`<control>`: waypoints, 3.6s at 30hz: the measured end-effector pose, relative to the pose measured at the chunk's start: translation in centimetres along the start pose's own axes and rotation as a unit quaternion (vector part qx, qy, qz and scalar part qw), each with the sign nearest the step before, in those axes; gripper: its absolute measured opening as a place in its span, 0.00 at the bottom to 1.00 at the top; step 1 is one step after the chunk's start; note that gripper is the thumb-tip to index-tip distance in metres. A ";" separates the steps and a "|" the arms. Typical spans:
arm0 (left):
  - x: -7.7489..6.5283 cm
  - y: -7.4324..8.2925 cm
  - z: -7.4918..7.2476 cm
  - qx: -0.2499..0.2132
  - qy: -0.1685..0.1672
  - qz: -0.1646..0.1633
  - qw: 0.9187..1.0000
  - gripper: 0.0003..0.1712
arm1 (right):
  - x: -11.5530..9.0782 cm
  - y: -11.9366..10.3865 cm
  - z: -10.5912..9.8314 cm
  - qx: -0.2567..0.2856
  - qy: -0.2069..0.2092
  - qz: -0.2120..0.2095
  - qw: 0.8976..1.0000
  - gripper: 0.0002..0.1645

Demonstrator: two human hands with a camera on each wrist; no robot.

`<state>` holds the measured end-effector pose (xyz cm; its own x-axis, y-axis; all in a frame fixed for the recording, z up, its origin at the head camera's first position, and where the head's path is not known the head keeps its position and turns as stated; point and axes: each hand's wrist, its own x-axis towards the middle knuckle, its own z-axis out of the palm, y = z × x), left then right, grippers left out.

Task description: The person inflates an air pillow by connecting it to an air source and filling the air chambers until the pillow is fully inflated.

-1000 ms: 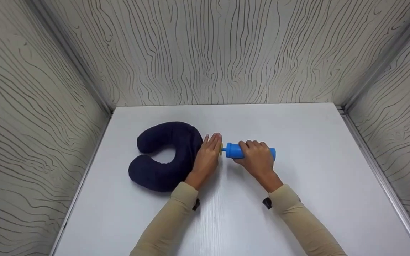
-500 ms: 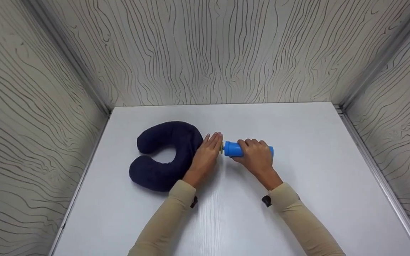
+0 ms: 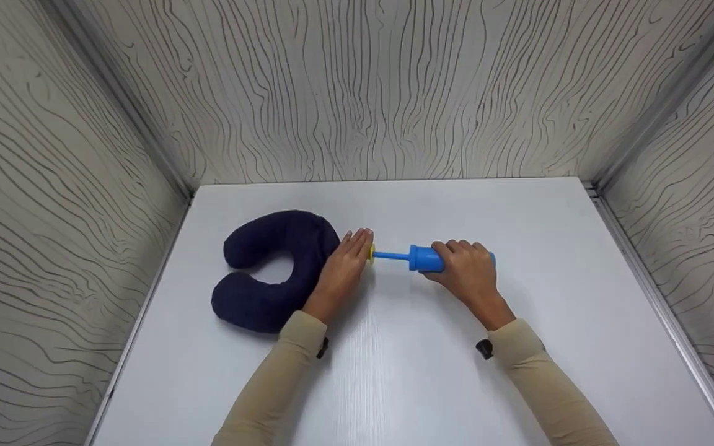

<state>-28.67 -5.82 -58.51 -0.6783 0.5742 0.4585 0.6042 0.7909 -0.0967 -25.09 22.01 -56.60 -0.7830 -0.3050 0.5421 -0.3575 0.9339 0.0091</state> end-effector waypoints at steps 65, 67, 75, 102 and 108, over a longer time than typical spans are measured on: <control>1.8 4.4 0.1 0.008 -0.022 -0.013 1.000 0.36 | 0.4 -4.1 1.2 -0.017 -0.010 -0.006 1.000 0.42; 1.8 4.3 0.1 0.017 -0.028 -0.011 0.999 0.36 | 0.4 -4.2 1.2 -0.010 -0.022 -0.010 1.000 0.42; 1.6 3.8 0.2 -0.009 -0.019 -0.005 1.000 0.33 | 0.8 -4.9 1.3 0.008 -0.055 -0.033 0.998 0.42; 0.0 -0.5 -1.5 -0.055 -0.044 -0.113 0.991 0.27 | 2.3 -6.4 1.3 0.016 -0.122 -0.034 0.992 0.33; -0.3 -1.5 -2.1 -0.079 -0.029 -0.117 0.990 0.22 | 2.3 -6.3 1.5 0.022 -0.123 -0.031 0.992 0.31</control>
<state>-28.46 -7.59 -56.67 -0.8276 0.3937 0.4001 0.4821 0.8636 0.1475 -25.35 15.12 -56.65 -0.8577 -0.4027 0.3196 -0.4262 0.9046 -0.0041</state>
